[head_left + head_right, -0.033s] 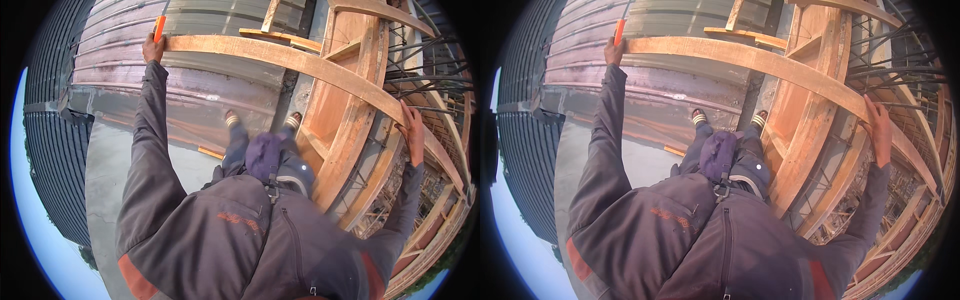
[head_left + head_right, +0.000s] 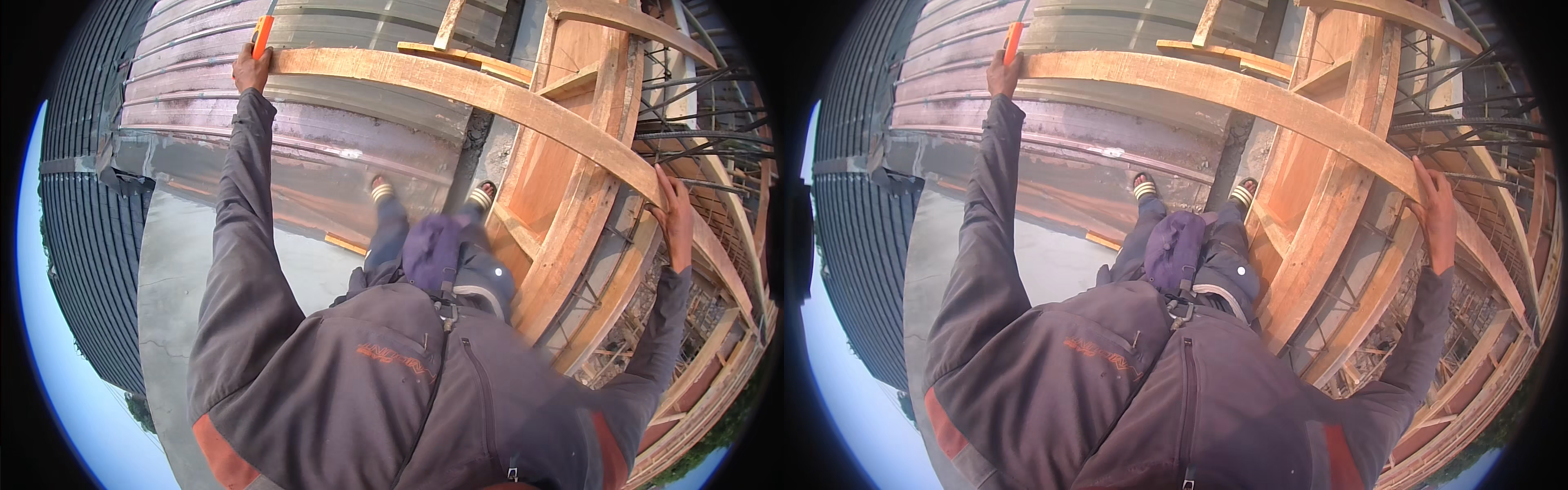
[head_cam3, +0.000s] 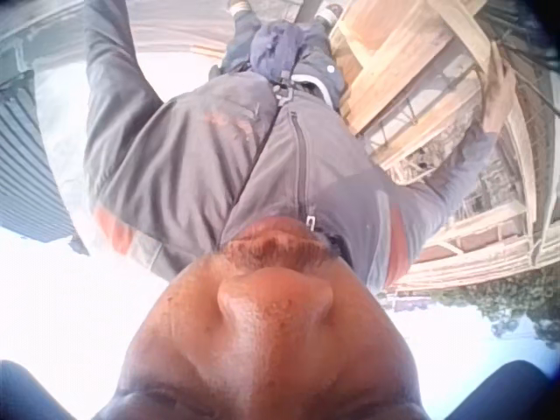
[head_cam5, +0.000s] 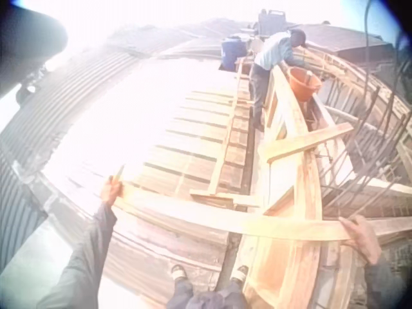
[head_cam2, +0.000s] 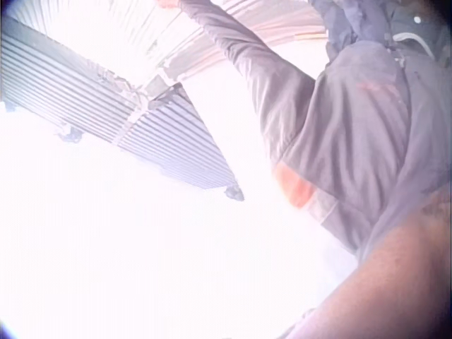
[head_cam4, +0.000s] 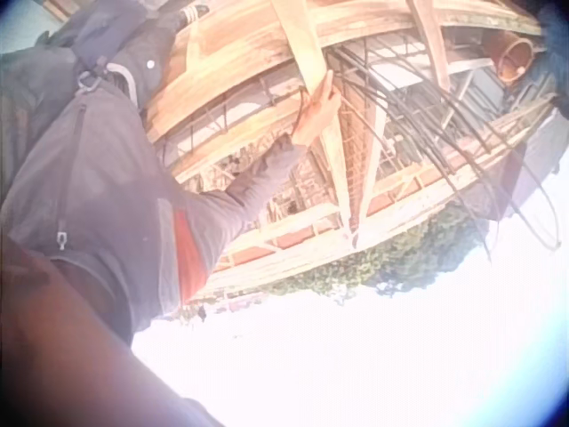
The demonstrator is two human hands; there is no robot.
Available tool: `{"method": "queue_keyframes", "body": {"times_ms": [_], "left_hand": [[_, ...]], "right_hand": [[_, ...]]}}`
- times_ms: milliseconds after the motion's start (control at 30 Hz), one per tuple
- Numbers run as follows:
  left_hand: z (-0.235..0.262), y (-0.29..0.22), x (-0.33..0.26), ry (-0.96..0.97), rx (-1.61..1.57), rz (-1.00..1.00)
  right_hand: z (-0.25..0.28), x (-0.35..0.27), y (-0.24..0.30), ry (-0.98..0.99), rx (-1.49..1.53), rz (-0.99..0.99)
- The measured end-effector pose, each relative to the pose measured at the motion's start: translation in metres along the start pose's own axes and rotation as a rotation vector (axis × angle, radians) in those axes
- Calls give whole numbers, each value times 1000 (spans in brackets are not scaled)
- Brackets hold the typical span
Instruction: The person uses a hand saw to cut a curved wooden plank on a construction site. They hold the plank with one hand and saw with the other, repeatedly adjusting the plank's position to continue cutting along its length.
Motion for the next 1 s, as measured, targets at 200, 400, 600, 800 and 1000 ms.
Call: {"method": "queue_keyframes", "body": {"times_ms": [200,400,600,800,1000], "left_hand": [[38,54,15,-41,10,-2],[51,64,34,-124,-152,5],[78,24,16,-153,-540,95],[95,-83,-33,80,-1281,161],[137,-201,-100,495,-1625,36]], "right_hand": [[-5,24,15,7,23,48],[-5,44,43,-51,36,66],[-11,38,48,-122,81,27],[-40,-24,88,-605,347,-444],[-89,-63,149,-582,492,-575]]}}
Point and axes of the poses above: each hand's wrist, its own x-axis towards the middle knuckle, its own z-axis out of the back of the hand, y = z × x, the point moved 8 cm from there along x, towards the middle knuckle, and after that the axes turned 1 degree about z, right-handed, at the moved point
